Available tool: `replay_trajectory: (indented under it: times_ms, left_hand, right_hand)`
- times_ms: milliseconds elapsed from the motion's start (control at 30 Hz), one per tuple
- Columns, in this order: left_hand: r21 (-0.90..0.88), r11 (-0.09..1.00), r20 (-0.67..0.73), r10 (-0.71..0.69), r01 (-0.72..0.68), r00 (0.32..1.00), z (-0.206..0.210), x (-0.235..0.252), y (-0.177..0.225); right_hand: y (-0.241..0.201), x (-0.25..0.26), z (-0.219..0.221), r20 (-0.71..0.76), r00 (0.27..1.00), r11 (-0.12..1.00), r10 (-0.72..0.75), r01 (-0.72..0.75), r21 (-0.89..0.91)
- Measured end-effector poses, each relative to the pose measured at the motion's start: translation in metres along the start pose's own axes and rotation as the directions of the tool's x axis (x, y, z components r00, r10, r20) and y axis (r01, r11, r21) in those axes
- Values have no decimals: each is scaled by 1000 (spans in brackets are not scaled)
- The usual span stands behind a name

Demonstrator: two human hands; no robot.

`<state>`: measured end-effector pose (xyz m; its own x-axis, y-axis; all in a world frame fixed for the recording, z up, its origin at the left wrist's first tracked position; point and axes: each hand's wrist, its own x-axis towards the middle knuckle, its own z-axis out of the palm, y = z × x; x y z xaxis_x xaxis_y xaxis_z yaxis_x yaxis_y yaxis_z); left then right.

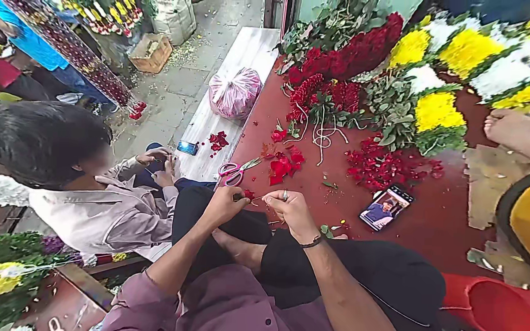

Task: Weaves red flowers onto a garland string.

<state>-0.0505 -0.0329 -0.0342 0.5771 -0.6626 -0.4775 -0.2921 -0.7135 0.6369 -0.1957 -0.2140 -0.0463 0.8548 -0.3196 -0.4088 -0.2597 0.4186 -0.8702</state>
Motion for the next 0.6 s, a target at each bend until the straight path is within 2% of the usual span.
replay_trajectory:
  times_ms: [133, 267, 333, 433, 500, 533, 567, 600]
  left_hand:
    - [-107, 993, -66, -54, 47, 996, -10, 3, 2]
    - [-87, 993, -66, -82, 76, 994, -18, 5, 7]
    - [-7, 995, -56, -98, 98, 994, -20, 6, 11]
    - [279, 952, -23, -123, 125, 992, -20, 6, 32]
    - [482, 870, 62, -155, 106, 986, -15, 3, 59]
    - [552, 832, 141, -155, 52, 978, -12, 1, 72]
    - [573, 819, 253, -132, -38, 958, -11, -1, 83]
    - [519, 840, 375, -58, -158, 925, -12, -3, 89]
  right_hand:
    - [2, 3, -5, -14, 1000, 1000, 20, -20, 4]
    - [4, 2, -4, 20, 999, 999, 31, -31, 18]
    - [4, 2, -4, 34, 999, 999, 30, -30, 15]
    - [4, 3, -3, 62, 998, 995, -30, 36, -89]
    - [3, 2, -4, 139, 981, 957, -137, 167, -237]
    - [2, 2, -5, 186, 964, 924, -191, 241, -296]
    - [0, 2, -7, 226, 947, 898, -230, 296, -325]
    - [-2, 2, -11, 254, 935, 893, -249, 323, -312]
